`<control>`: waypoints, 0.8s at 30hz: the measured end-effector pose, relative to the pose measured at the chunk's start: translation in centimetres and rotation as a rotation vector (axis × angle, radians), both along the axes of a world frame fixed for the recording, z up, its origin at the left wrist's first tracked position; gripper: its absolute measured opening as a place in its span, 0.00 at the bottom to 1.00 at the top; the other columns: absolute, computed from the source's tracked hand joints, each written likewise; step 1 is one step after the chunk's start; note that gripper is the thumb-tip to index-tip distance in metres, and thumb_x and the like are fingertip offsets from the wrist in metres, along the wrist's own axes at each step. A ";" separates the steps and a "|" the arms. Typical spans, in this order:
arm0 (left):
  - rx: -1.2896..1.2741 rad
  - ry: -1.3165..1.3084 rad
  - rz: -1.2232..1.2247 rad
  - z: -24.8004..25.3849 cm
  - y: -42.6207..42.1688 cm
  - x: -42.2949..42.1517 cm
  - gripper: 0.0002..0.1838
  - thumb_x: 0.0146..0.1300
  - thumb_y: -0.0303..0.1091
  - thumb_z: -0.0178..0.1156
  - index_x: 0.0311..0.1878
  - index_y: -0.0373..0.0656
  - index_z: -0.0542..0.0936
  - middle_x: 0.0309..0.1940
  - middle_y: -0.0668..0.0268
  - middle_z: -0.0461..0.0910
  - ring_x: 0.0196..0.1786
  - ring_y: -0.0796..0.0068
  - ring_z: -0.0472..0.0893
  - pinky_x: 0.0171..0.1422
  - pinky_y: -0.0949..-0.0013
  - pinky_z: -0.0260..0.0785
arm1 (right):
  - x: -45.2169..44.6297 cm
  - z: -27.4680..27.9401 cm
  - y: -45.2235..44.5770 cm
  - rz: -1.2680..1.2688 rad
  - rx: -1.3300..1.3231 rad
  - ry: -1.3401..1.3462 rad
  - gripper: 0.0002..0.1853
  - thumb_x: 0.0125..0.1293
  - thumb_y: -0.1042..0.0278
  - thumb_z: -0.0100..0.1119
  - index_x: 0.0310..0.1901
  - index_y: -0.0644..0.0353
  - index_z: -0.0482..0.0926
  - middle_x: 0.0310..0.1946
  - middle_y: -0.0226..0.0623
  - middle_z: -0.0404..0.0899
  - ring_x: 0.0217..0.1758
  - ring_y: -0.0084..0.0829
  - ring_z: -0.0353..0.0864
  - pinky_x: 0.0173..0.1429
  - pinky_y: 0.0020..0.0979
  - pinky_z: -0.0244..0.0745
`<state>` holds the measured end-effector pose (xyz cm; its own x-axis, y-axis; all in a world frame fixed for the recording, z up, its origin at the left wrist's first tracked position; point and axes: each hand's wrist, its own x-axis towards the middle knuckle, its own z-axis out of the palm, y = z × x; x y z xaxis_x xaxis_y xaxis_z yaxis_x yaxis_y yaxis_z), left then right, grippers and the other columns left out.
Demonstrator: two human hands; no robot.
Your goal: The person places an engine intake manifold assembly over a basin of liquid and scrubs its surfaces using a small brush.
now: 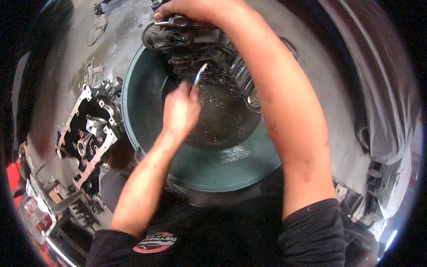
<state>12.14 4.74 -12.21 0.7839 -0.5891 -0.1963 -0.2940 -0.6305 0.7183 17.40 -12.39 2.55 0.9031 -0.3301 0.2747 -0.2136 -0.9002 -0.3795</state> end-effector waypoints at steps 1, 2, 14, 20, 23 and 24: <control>-0.006 0.074 0.016 -0.3 1.6 -1.2 0.13 0.69 0.37 0.52 0.40 0.34 0.75 0.25 0.40 0.80 0.33 0.37 0.82 0.41 0.41 0.73 | -0.6 1.7 1.2 -0.051 0.071 0.101 0.38 0.44 0.55 0.78 0.60 0.56 0.78 0.56 0.44 0.76 0.62 0.39 0.69 0.68 0.40 0.68; -0.050 0.056 0.041 -0.9 2.7 -2.4 0.12 0.69 0.36 0.53 0.38 0.35 0.74 0.25 0.40 0.79 0.33 0.37 0.82 0.40 0.41 0.73 | -0.7 1.5 1.7 -0.071 0.112 0.089 0.38 0.44 0.57 0.79 0.60 0.55 0.78 0.56 0.44 0.76 0.60 0.37 0.71 0.66 0.40 0.70; -0.189 0.326 0.124 -0.8 3.4 -2.4 0.14 0.69 0.38 0.53 0.44 0.35 0.80 0.40 0.42 0.82 0.47 0.42 0.82 0.51 0.47 0.73 | 0.9 1.6 3.1 -0.188 -0.053 0.232 0.42 0.47 0.49 0.79 0.64 0.50 0.73 0.61 0.47 0.75 0.66 0.44 0.72 0.70 0.47 0.67; -0.267 0.173 0.021 -2.3 1.2 -0.5 0.15 0.68 0.39 0.53 0.43 0.35 0.77 0.38 0.40 0.82 0.46 0.39 0.82 0.51 0.45 0.73 | 0.5 2.1 3.7 -0.152 0.038 0.237 0.40 0.49 0.52 0.78 0.64 0.52 0.73 0.63 0.48 0.72 0.66 0.47 0.70 0.71 0.46 0.67; 0.097 0.070 -0.164 -2.3 6.7 -3.4 0.15 0.69 0.38 0.53 0.49 0.36 0.74 0.35 0.41 0.82 0.42 0.39 0.82 0.48 0.43 0.73 | -0.5 1.6 2.7 -0.121 0.033 0.149 0.42 0.48 0.51 0.78 0.65 0.55 0.72 0.64 0.49 0.72 0.67 0.48 0.68 0.71 0.46 0.66; 0.229 0.000 -0.248 -3.1 7.9 -3.7 0.14 0.69 0.38 0.53 0.50 0.37 0.73 0.33 0.42 0.82 0.40 0.40 0.82 0.47 0.42 0.73 | -0.8 1.4 2.7 -0.108 0.006 0.122 0.43 0.48 0.50 0.78 0.65 0.56 0.72 0.64 0.49 0.72 0.68 0.48 0.68 0.71 0.45 0.66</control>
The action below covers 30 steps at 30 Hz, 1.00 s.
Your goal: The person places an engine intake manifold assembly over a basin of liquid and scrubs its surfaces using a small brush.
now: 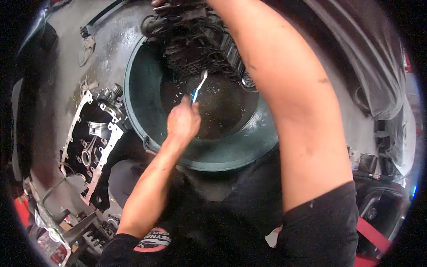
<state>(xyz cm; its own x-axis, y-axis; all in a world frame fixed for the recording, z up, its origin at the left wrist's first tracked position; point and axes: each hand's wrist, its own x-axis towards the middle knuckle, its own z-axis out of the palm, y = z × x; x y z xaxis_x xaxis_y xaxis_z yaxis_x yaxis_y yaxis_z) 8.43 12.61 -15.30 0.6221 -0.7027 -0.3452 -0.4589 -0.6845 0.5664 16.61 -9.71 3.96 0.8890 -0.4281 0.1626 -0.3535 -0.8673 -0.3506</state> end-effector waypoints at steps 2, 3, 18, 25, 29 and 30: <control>-0.022 -0.219 -0.161 -0.5 0.3 0.8 0.14 0.68 0.37 0.53 0.51 0.38 0.72 0.30 0.45 0.82 0.37 0.43 0.83 0.43 0.44 0.75 | 0.5 -0.6 -1.6 0.059 -0.122 -0.021 0.46 0.44 0.46 0.78 0.66 0.56 0.72 0.63 0.50 0.72 0.66 0.52 0.68 0.70 0.44 0.66; -0.092 -0.409 -0.285 -0.7 -0.1 1.5 0.19 0.67 0.36 0.54 0.58 0.39 0.71 0.27 0.49 0.81 0.33 0.48 0.84 0.38 0.48 0.77 | 0.5 -0.9 -1.9 0.068 -0.135 -0.044 0.47 0.43 0.45 0.78 0.66 0.56 0.72 0.63 0.50 0.73 0.66 0.53 0.68 0.70 0.44 0.66; 0.281 -0.980 -0.651 4.8 -8.4 6.8 0.35 0.64 0.29 0.50 0.76 0.46 0.58 0.30 0.51 0.82 0.34 0.54 0.85 0.42 0.54 0.77 | -1.2 -1.5 -2.1 0.102 0.006 -0.137 0.42 0.47 0.52 0.78 0.65 0.53 0.72 0.66 0.47 0.67 0.75 0.54 0.57 0.73 0.56 0.59; 0.677 -0.778 -0.646 5.5 -12.1 7.4 0.35 0.70 0.32 0.48 0.79 0.51 0.52 0.44 0.59 0.86 0.40 0.60 0.86 0.41 0.51 0.76 | -1.2 -1.2 -1.9 0.096 0.005 -0.132 0.38 0.49 0.52 0.78 0.62 0.53 0.74 0.65 0.47 0.69 0.72 0.53 0.61 0.72 0.54 0.62; 0.503 -0.731 -0.627 5.2 -10.1 6.8 0.35 0.70 0.31 0.47 0.79 0.48 0.51 0.40 0.58 0.86 0.39 0.59 0.87 0.41 0.55 0.78 | -1.9 -0.9 -1.7 0.109 0.004 -0.109 0.34 0.49 0.52 0.78 0.58 0.53 0.77 0.62 0.45 0.72 0.69 0.50 0.65 0.68 0.51 0.66; 0.481 -0.729 -0.637 5.4 -9.3 6.3 0.34 0.70 0.31 0.46 0.78 0.47 0.51 0.38 0.58 0.86 0.37 0.59 0.87 0.40 0.55 0.78 | -1.6 -0.8 -1.8 0.105 0.011 -0.089 0.34 0.48 0.52 0.78 0.58 0.52 0.77 0.61 0.45 0.72 0.68 0.50 0.65 0.68 0.51 0.67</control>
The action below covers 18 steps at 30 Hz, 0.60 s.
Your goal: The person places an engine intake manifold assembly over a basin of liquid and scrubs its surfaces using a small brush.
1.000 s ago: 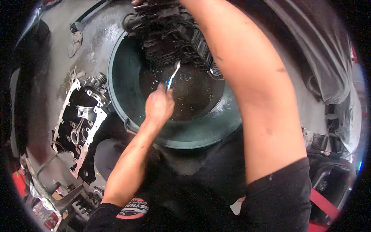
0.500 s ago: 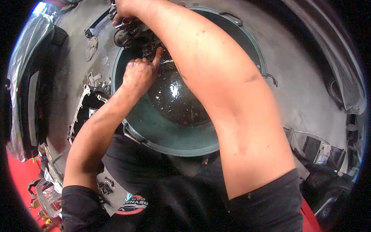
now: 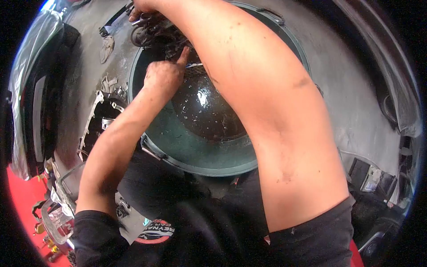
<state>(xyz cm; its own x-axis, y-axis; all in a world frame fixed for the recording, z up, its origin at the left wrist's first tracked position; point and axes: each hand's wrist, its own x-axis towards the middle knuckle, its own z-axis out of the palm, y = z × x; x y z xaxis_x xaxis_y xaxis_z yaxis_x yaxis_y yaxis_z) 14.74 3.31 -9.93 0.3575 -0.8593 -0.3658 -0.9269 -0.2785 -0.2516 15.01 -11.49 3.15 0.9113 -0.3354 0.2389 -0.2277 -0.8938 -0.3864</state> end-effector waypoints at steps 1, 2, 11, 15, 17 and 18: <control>-0.015 0.010 -0.014 0.2 0.7 -0.4 0.33 0.70 0.31 0.45 0.78 0.46 0.52 0.36 0.58 0.86 0.36 0.59 0.87 0.40 0.56 0.78 | 0.3 -0.3 0.0 -0.020 -0.033 -0.024 0.34 0.48 0.52 0.78 0.57 0.52 0.78 0.61 0.45 0.72 0.68 0.50 0.66 0.67 0.50 0.67; 0.034 0.062 -0.006 -1.2 1.7 -0.7 0.36 0.68 0.29 0.44 0.79 0.46 0.48 0.35 0.55 0.86 0.36 0.55 0.86 0.41 0.55 0.79 | 0.4 -0.5 -0.2 -0.011 -0.026 -0.015 0.35 0.48 0.52 0.78 0.58 0.52 0.77 0.61 0.45 0.72 0.68 0.50 0.66 0.67 0.50 0.67; 0.044 0.466 0.722 -20.6 9.6 1.4 0.13 0.61 0.28 0.54 0.46 0.32 0.81 0.44 0.46 0.84 0.50 0.53 0.84 0.54 0.57 0.78 | 0.2 -0.2 0.3 -0.023 -0.002 -0.005 0.39 0.46 0.52 0.79 0.62 0.51 0.75 0.62 0.42 0.71 0.68 0.51 0.64 0.69 0.51 0.66; 0.534 0.630 0.470 -17.3 7.7 -0.5 0.11 0.62 0.30 0.57 0.36 0.35 0.86 0.38 0.51 0.86 0.42 0.61 0.87 0.49 0.62 0.79 | -0.2 0.1 0.0 0.009 0.019 -0.015 0.39 0.47 0.52 0.79 0.62 0.50 0.75 0.62 0.43 0.71 0.67 0.49 0.65 0.67 0.50 0.67; 0.366 0.613 0.391 -16.4 8.0 -0.2 0.13 0.64 0.34 0.55 0.40 0.34 0.85 0.40 0.47 0.85 0.47 0.54 0.85 0.53 0.57 0.77 | 0.4 0.0 0.2 -0.024 0.011 0.024 0.39 0.47 0.51 0.78 0.62 0.50 0.75 0.61 0.43 0.71 0.65 0.48 0.66 0.67 0.50 0.67; 0.262 0.600 0.398 -13.8 7.6 -0.3 0.15 0.65 0.36 0.55 0.42 0.33 0.84 0.42 0.45 0.84 0.52 0.51 0.84 0.55 0.54 0.76 | 0.8 -0.2 0.2 -0.036 0.002 0.047 0.39 0.47 0.51 0.78 0.63 0.50 0.75 0.61 0.43 0.72 0.65 0.48 0.66 0.66 0.50 0.68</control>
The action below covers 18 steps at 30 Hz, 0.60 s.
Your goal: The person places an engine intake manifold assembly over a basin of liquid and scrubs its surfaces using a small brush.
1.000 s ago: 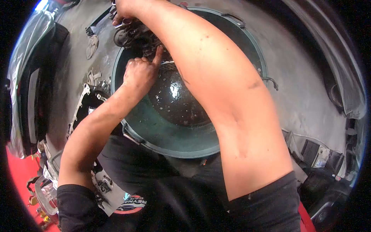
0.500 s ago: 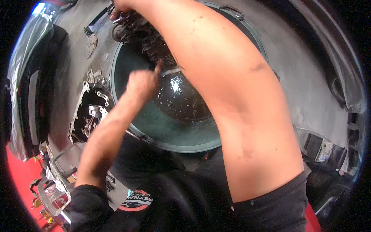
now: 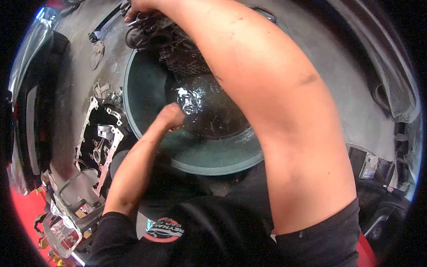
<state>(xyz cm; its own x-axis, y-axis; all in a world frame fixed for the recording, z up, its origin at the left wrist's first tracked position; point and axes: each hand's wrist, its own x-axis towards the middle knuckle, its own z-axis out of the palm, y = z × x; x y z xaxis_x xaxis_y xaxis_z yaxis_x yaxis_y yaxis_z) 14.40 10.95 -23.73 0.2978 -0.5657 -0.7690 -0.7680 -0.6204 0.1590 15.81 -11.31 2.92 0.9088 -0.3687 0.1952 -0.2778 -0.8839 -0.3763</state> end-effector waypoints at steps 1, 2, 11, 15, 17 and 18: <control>-0.268 -0.132 0.114 3.2 0.3 -0.7 0.20 0.68 0.43 0.54 0.43 0.34 0.84 0.44 0.45 0.83 0.54 0.49 0.82 0.59 0.53 0.73 | -1.2 0.4 0.2 0.055 -0.003 -0.064 0.39 0.48 0.51 0.78 0.63 0.50 0.74 0.61 0.44 0.72 0.64 0.47 0.67 0.66 0.49 0.68; -0.260 -0.111 0.142 5.2 -0.4 -0.2 0.23 0.70 0.46 0.53 0.43 0.32 0.83 0.45 0.44 0.83 0.54 0.48 0.81 0.59 0.52 0.73 | 0.2 0.2 -0.1 0.015 -0.003 -0.018 0.39 0.49 0.51 0.77 0.64 0.51 0.74 0.61 0.44 0.72 0.64 0.47 0.66 0.66 0.48 0.68; -0.814 0.103 0.639 11.5 -1.9 -3.2 0.20 0.72 0.44 0.50 0.38 0.35 0.80 0.33 0.42 0.81 0.44 0.40 0.81 0.50 0.46 0.71 | 0.7 1.5 1.1 0.003 0.067 0.077 0.41 0.46 0.48 0.78 0.64 0.51 0.75 0.60 0.47 0.75 0.63 0.46 0.69 0.68 0.44 0.68; -0.944 0.002 0.610 10.5 -3.2 -2.8 0.20 0.72 0.44 0.51 0.35 0.35 0.80 0.30 0.43 0.81 0.39 0.39 0.82 0.45 0.45 0.72 | 2.3 0.1 0.5 -0.077 -0.113 0.047 0.44 0.45 0.47 0.79 0.65 0.52 0.73 0.63 0.47 0.72 0.69 0.46 0.66 0.72 0.45 0.63; -1.003 -0.054 0.563 10.1 -2.9 -3.0 0.20 0.71 0.44 0.52 0.33 0.34 0.79 0.27 0.43 0.80 0.36 0.39 0.81 0.42 0.43 0.71 | 2.5 0.3 0.7 -0.089 -0.106 0.068 0.45 0.44 0.46 0.79 0.65 0.52 0.73 0.64 0.47 0.72 0.69 0.47 0.66 0.72 0.44 0.63; -1.012 -0.046 0.556 10.3 -2.8 -3.0 0.20 0.71 0.43 0.52 0.33 0.35 0.79 0.27 0.43 0.80 0.35 0.38 0.81 0.42 0.43 0.71 | 2.6 0.2 0.7 -0.093 -0.104 0.078 0.45 0.43 0.45 0.79 0.65 0.52 0.73 0.64 0.47 0.72 0.69 0.47 0.66 0.72 0.44 0.63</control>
<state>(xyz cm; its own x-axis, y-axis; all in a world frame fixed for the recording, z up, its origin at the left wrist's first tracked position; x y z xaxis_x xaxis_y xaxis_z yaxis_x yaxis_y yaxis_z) 11.38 8.18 -13.46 0.7149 -0.6989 -0.0210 -0.4467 -0.4797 0.7552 18.38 -10.65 3.17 0.8855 -0.4339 0.1663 -0.3856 -0.8858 -0.2581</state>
